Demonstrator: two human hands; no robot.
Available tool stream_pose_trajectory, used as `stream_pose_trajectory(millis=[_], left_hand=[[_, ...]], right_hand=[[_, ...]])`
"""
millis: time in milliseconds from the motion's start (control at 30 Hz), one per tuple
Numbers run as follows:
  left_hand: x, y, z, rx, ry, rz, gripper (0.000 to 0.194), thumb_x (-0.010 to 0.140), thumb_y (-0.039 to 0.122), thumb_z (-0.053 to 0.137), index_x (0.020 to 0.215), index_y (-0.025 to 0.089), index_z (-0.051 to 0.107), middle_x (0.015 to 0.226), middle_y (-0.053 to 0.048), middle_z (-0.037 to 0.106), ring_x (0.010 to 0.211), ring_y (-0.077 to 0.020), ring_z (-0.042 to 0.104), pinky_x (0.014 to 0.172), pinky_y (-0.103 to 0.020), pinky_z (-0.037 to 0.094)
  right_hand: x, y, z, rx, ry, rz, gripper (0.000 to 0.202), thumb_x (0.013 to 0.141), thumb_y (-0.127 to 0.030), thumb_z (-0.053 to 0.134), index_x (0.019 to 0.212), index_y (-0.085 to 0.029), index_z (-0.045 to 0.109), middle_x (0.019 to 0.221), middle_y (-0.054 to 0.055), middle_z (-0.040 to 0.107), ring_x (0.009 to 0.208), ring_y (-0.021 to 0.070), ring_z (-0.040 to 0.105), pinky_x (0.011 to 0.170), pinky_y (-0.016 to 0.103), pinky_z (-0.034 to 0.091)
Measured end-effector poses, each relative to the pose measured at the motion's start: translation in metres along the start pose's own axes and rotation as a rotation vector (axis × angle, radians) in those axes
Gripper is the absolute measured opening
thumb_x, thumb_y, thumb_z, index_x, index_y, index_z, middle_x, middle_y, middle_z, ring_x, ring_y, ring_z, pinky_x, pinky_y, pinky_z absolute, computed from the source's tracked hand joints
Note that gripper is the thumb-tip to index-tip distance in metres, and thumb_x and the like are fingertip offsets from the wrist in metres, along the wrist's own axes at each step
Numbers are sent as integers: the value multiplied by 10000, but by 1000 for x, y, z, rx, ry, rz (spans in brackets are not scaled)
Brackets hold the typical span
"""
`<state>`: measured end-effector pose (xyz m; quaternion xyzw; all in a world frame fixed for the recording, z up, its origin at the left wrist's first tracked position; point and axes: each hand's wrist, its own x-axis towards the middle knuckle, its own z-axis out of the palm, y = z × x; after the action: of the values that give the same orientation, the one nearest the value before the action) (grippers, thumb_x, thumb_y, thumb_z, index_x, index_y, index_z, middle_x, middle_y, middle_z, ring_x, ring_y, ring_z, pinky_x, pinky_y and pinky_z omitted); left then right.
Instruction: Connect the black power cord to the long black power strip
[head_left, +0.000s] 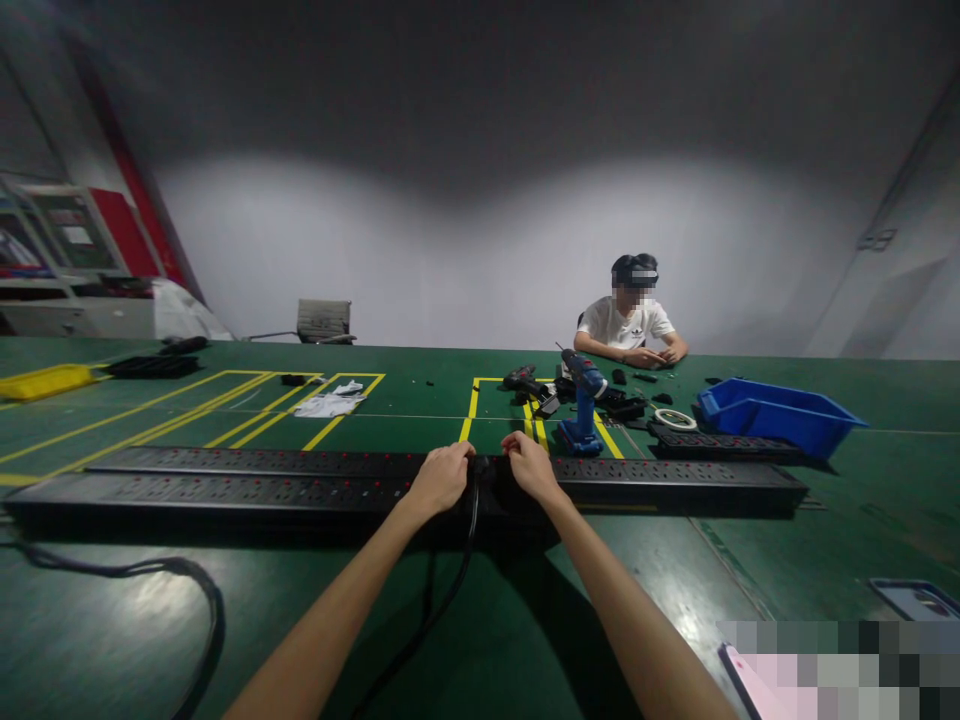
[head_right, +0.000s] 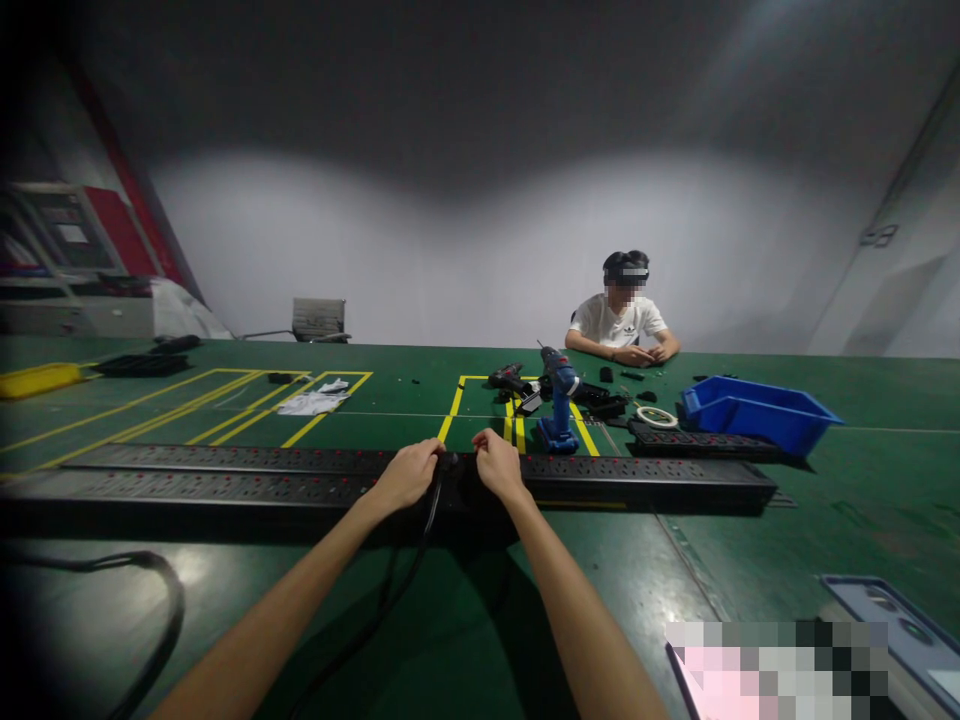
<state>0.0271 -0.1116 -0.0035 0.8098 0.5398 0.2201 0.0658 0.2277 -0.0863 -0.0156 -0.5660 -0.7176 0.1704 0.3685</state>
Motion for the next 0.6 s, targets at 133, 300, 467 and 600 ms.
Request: stream_pose_trajectory(millis=[133,300,467,600], left_hand=[[0,-2,2,6,12,10,319,930,196,317,1108,207,581,1105,-85,654,1069,-224,585,984,-356,375],[-1,-1,2,-2,22,1,329,931,207,319,1113,203,593,1116,-87,656,1067,-227,588,984,-356,380],[-2,2,-3,-33,45,-2,321,917,226,350,1081,214,626,1086,-83,675,1037,-241,601,967,-361,392],[-4,4,-4,-47,53,-26,341,914,213,336,1076,224,636,1074,-78,683,1026,-248,605,938,-364,408]], right_hand=[[2,2,2,11,5,7,280,825,-123,404,949,-232,630,939,-6,696,887,151,612,743,227,403],[4,1,2,35,5,41,287,824,-121,398,949,-228,633,942,0,699,911,153,617,778,230,417],[5,2,2,81,12,43,296,797,-115,389,932,-223,630,930,-2,699,909,148,622,801,230,432],[5,3,0,158,50,44,319,749,-105,376,913,-212,627,900,0,696,887,140,624,804,226,438]])
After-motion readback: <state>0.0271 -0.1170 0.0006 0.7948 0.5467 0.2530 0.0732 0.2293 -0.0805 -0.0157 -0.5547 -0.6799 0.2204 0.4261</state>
